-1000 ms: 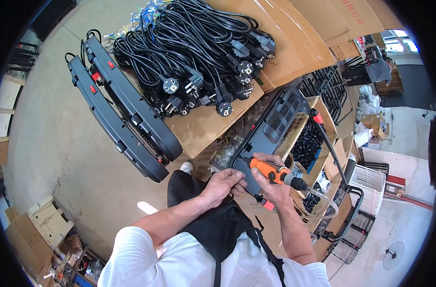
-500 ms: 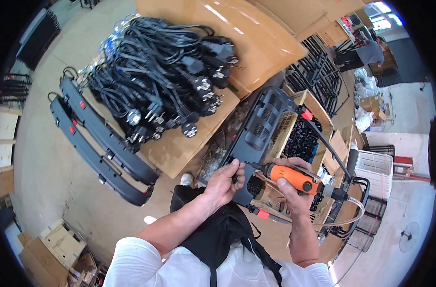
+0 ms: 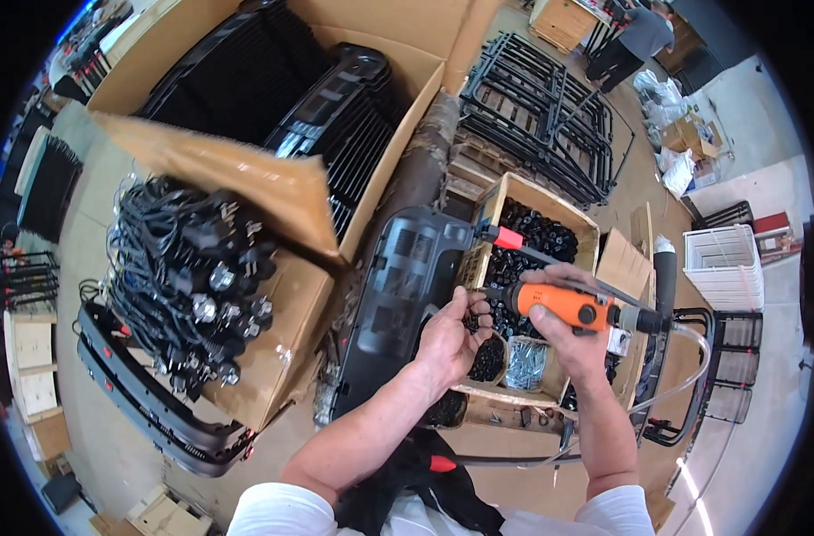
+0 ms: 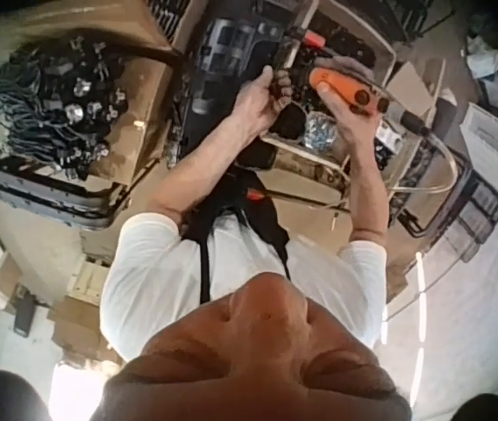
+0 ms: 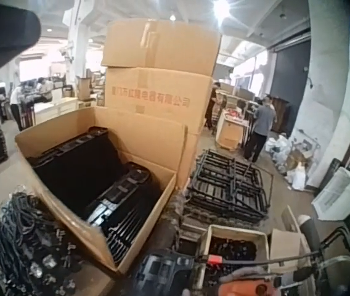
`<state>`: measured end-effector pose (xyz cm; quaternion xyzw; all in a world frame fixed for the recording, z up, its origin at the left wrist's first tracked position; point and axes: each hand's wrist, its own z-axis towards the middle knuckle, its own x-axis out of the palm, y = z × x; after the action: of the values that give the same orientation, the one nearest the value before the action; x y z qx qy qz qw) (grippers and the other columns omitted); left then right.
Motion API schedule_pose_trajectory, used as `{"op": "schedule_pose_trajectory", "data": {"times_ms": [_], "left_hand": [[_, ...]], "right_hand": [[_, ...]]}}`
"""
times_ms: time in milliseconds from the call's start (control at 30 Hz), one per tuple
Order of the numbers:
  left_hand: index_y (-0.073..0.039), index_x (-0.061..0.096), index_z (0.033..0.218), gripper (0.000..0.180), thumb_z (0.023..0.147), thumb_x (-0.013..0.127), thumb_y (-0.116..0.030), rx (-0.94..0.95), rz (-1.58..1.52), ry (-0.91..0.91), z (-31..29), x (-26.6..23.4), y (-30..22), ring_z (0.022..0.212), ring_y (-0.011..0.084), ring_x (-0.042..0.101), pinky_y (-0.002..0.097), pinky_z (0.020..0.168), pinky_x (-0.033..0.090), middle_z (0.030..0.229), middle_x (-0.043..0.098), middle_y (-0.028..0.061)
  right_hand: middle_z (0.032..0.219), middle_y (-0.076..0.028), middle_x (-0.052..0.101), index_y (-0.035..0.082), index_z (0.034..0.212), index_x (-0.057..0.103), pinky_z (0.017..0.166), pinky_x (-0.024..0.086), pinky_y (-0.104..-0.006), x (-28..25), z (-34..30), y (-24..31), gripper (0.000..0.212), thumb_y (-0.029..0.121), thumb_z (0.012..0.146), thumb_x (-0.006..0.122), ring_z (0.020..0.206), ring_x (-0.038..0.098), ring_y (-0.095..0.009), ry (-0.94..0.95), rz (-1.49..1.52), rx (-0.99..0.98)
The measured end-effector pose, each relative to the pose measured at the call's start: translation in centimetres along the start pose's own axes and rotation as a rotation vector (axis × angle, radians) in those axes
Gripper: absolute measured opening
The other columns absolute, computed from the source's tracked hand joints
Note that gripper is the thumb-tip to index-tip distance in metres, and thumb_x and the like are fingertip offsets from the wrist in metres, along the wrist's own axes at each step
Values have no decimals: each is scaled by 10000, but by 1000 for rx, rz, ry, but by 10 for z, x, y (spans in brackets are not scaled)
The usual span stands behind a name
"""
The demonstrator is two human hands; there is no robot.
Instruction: Assemble components of an outdoor power tool using an electric screwdriver and pliers.
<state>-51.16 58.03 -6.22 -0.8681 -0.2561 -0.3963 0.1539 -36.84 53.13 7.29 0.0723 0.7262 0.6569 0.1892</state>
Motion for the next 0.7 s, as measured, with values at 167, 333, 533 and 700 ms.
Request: {"op": "schedule_pose_trajectory", "data": {"times_ms": [167,333,533,700], "left_hand": [[11,592,1244,287,1128,512,-239,-11,58,-29,22,8,15,817,175,677,357,771,624,1021,668,85],[-17,607,1237,260,1133,506,-233,-31,248,80,32,-16,14,806,150,655,279,722,555,992,689,62],[-7,599,1269,293,1124,528,-252,23,255,31,36,-5,5,897,169,676,295,760,558,1082,695,105],[-5,608,1295,314,1123,532,-256,40,274,134,52,-24,4,897,165,666,309,787,554,1108,701,95]], "right_hand": [[1232,-163,722,-5,1310,588,1054,547,-373,-29,78,-22,486,32,872,795,1156,687,-207,-18,-20,-62],[1218,-146,715,-16,1303,588,1039,558,-358,-27,122,-39,461,26,886,778,1146,685,-190,59,-19,-77],[1190,-113,712,5,1280,605,977,578,-321,-20,143,-61,436,31,882,779,1102,685,-165,146,-26,-86],[1073,-56,726,21,1152,684,893,574,-301,-11,154,-67,314,75,867,804,997,690,-123,243,-151,-140]]}}
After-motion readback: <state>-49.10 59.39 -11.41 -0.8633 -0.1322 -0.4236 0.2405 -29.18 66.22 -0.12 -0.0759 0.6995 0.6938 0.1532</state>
